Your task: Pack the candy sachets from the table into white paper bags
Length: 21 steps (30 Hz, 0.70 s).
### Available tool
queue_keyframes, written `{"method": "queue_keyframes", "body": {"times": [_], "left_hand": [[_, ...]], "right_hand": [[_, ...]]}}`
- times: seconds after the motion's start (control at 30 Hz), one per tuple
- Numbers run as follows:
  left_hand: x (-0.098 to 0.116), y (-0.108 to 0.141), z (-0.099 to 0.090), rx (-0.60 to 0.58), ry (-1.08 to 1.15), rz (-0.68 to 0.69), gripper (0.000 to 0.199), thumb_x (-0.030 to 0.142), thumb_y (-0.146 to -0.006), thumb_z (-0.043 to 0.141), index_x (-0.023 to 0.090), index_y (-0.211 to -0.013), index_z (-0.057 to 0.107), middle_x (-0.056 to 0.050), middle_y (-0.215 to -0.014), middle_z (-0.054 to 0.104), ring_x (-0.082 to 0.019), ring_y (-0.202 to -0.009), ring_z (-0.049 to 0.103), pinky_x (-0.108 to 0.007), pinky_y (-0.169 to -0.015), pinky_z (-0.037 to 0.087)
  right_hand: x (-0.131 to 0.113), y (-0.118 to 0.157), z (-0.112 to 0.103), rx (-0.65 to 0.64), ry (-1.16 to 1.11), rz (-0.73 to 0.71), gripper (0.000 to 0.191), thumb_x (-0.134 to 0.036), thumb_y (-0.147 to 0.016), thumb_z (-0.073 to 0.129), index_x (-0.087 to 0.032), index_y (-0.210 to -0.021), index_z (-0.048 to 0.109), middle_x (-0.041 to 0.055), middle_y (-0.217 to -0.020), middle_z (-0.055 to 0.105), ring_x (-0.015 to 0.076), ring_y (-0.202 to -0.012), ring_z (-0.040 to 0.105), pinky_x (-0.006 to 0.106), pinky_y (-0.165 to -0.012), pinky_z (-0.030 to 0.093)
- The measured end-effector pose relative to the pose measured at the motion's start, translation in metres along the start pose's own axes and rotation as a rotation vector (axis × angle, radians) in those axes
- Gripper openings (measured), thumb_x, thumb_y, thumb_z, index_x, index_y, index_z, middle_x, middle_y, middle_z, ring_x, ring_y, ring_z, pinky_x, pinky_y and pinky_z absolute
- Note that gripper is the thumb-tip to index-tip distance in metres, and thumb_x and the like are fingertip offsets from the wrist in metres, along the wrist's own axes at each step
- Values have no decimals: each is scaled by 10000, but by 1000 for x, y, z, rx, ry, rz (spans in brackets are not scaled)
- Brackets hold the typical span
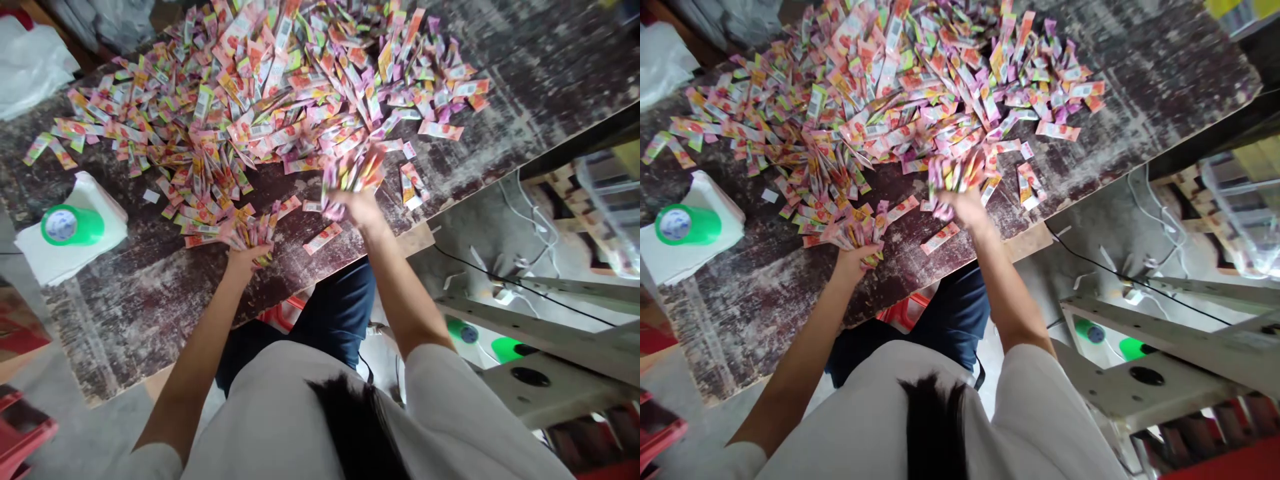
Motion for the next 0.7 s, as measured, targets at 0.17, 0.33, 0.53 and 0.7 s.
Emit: {"method": "queue_keyframes", "body": {"times": [0.17,0.33,0.53,0.7], "left_hand": [[-13,35,0,-83,185,-39,432,271,-456,866,186,-852,718,-30,-774,729,-285,-864,712,-418,-804,576],[-23,54,-15,-115,136,70,477,253,-544,847,206,-1003,725,-26,-936,755,-281,-1056,676,-467,-1026,490],[-31,77,-24,-100,299,1,452,314,-546,837,218,-974,728,-30,-925,755,-288,-993,697,-453,-928,545],[-36,90,-30,66,183,134,376,446,-647,782,196,-913,694,-51,-951,729,-256,-1012,676,-406,-950,524]], "right_hand": [[-17,97,73,-303,-809,375,690,-453,-447,891,-219,-1049,649,36,-878,734,278,-905,698,460,-805,589],[-30,129,100,-329,-963,406,602,-274,-441,904,-229,-994,671,10,-911,751,269,-967,697,461,-907,569],[-30,136,99,-316,-895,337,552,-181,-423,885,-225,-930,671,-16,-907,747,249,-1054,665,441,-1013,510],[-27,156,114,-311,-840,346,498,-256,-452,886,-213,-900,670,-1,-903,740,237,-942,682,423,-947,538]]}}
Point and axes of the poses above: each hand's wrist, its own y-axis away from the middle knuckle, its own z-axis out of the palm, x = y × z, the point moved 3 cm from there along -y, towards the middle knuckle
